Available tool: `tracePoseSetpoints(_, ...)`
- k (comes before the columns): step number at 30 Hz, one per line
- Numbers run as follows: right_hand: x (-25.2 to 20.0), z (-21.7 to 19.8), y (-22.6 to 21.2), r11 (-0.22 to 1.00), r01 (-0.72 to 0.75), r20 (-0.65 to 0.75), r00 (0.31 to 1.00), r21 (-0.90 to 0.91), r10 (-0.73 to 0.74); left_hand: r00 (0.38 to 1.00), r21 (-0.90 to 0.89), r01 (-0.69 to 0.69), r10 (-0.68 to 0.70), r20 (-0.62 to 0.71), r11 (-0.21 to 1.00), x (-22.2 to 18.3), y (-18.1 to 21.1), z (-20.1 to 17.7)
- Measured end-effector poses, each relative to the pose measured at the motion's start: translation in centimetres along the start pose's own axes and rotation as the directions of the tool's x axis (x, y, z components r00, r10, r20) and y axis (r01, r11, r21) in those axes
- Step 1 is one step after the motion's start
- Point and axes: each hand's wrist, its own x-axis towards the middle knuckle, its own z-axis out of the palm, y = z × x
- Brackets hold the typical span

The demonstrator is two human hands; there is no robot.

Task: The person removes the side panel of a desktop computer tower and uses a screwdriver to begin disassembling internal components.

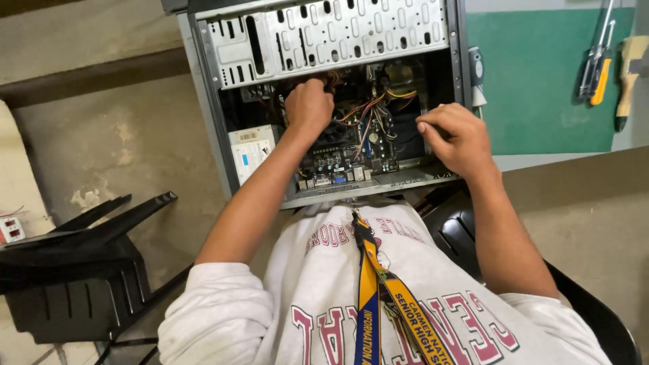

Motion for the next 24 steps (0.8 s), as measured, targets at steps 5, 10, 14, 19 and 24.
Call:
tracePoseSetpoints(5, -0.1, 0.1, -0.1, 1.000, -0.005, -0.003, 1.000, -0.018, 0.005, 0.984, 0.275, -0.180, 0.178, 0.033, 0.944, -0.6, -0.5, 1.5)
tracePoseSetpoints(10, 0.2, -0.1, -0.1, 1.000, -0.011, 0.013, 1.000, -0.006, 0.011, 0.930, 0.258, -0.367, 0.343, 0.135, 0.894, -3.6, 0.3, -3.7)
tracePoseSetpoints(14, 0.1, -0.3, -0.1, 1.000, -0.019, 0.018, 1.000, 0.024, 0.018, 0.970, -0.048, -0.243, 0.243, -0.002, 0.969, -7.3, 3.4, -10.9)
tracePoseSetpoints(19, 0.2, -0.2, -0.4, 0.999, -0.040, 0.022, 0.999, 0.003, 0.040, 0.987, 0.095, -0.150, 0.155, -0.047, 0.984, -7.5, 0.1, -10.1)
tracePoseSetpoints(24, 0.1, 0.1, -0.2, 0.997, -0.010, 0.027, 1.000, -0.071, 0.012, 0.827, 0.681, -0.025, 0.398, -0.398, 0.732, -4.4, -2.8, -1.3)
